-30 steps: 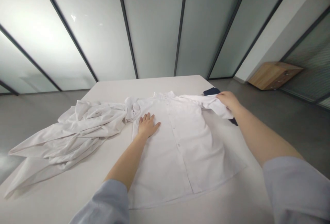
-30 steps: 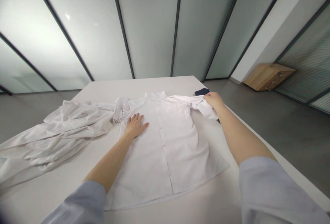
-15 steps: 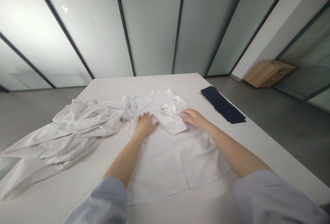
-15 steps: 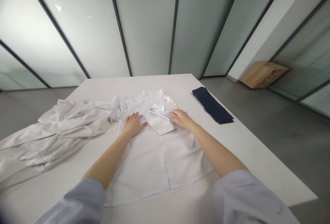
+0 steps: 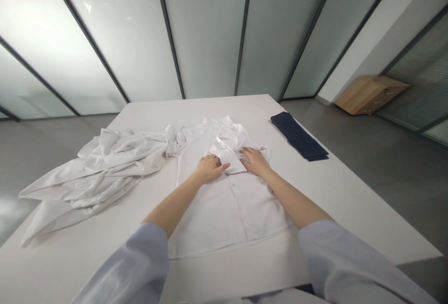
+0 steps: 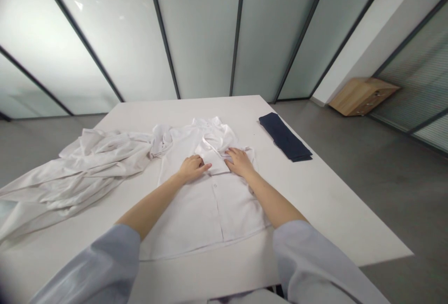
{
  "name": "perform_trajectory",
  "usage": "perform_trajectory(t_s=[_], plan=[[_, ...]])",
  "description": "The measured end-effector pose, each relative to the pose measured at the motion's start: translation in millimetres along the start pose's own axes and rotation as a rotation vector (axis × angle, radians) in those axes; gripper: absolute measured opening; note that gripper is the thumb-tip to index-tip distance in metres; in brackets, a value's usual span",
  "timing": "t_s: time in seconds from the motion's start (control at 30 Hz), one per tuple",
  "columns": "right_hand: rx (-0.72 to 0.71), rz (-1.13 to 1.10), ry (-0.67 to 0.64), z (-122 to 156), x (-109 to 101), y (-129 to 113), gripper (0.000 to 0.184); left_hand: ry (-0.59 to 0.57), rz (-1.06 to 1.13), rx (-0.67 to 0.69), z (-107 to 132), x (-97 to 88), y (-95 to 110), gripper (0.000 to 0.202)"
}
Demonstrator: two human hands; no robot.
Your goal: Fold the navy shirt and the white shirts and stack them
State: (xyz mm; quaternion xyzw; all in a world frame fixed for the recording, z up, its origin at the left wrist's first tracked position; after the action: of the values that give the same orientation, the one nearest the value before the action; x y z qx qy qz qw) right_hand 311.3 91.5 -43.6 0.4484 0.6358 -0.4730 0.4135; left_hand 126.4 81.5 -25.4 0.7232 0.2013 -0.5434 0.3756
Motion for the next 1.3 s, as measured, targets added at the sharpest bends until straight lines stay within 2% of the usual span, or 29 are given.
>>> perform_trajectory(t_s=[0.07, 0.13, 0.2, 0.27, 0.37, 0.47, 0.57, 0.67, 0.73, 0.8, 0.9, 1.1, 1.2, 1.27, 1.3], plan=[[0.021, 0.053, -0.025, 1.4, 1.4, -2.4, 0.048, 0.021, 0.039, -0.079, -8.5, 3.5, 2.8, 0.048], [0.052, 0.1, -0.05, 2.0, 3.3, -2.3, 0.053, 0.095, 0.185, -0.121, -17.8, 5.3, 6.4, 0.034], [0.09, 0.129, -0.067, 1.8, 5.0, 0.1, 0.055, 0.21, 0.468, -0.116, -24.0, 4.0, 10.0, 0.023], [0.124, 0.137, -0.066, 1.0, 6.0, 3.1, 0.055, 0.33, 0.818, -0.106, -22.6, -1.9, 9.2, 0.022], [0.142, 0.109, -0.049, -1.3, 7.7, 5.6, 0.052, 0.448, 1.204, -0.157, -2.0, -18.5, -6.1, 0.02], [0.129, 0.057, -0.04, -6.4, 9.6, 8.5, 0.048, 0.394, 1.368, -0.224, 32.9, -35.6, -30.0, 0.012], [0.135, 0.024, -0.04, -16.5, 9.1, 21.5, 0.042, 0.18, 1.392, -0.305, 73.5, -40.1, -52.3, 0.011], [0.205, 0.008, -0.011, -30.2, 3.4, 47.8, 0.039, 0.01, 1.307, -0.425, 112.9, -36.0, -71.3, 0.015], [0.265, -0.026, 0.029, -38.5, -2.0, 66.1, 0.042, -0.087, 1.268, -0.465, 131.0, -31.2, -75.1, 0.018], [0.32, -0.091, 0.06, -44.6, -5.3, 79.8, 0.042, -0.133, 1.246, -0.479, 139.7, -27.7, -74.6, 0.023], [0.428, -0.176, 0.093, -48.9, -6.8, 92.9, 0.038, -0.085, 1.201, -0.497, 136.4, -27.2, -71.6, 0.035], [0.569, -0.202, 0.134, -54.7, -15.9, 101.0, 0.038, 0.127, 1.315, -0.409, 100.6, -41.2, -42.8, 0.037], [0.478, -0.255, 0.211, -57.2, -28.7, 92.3, 0.04, 0.187, 1.338, -0.326, 88.6, -49.8, -33.0, 0.032], [0.327, -0.294, 0.214, -56.7, -32.5, 75.8, 0.041, 0.145, 1.257, -0.301, 86.2, -48.7, -33.7, 0.031], [0.253, -0.311, 0.176, -55.4, -30.5, 65.7, 0.04, 0.102, 1.193, -0.3, 86.3, -45.8, -36.0, 0.033]])
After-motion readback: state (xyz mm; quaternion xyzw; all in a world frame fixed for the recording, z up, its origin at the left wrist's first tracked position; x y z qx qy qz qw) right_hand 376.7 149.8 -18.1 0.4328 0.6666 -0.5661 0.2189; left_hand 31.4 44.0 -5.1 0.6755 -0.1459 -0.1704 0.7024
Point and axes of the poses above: each hand's wrist, its own z-axis away from the middle knuckle, its own x-axis out of the palm, y = z × x, the point moved 8 cm from there along -z, towards the middle knuckle, and after that the axes turned 12 degrees about x, right-handed, at the moved point
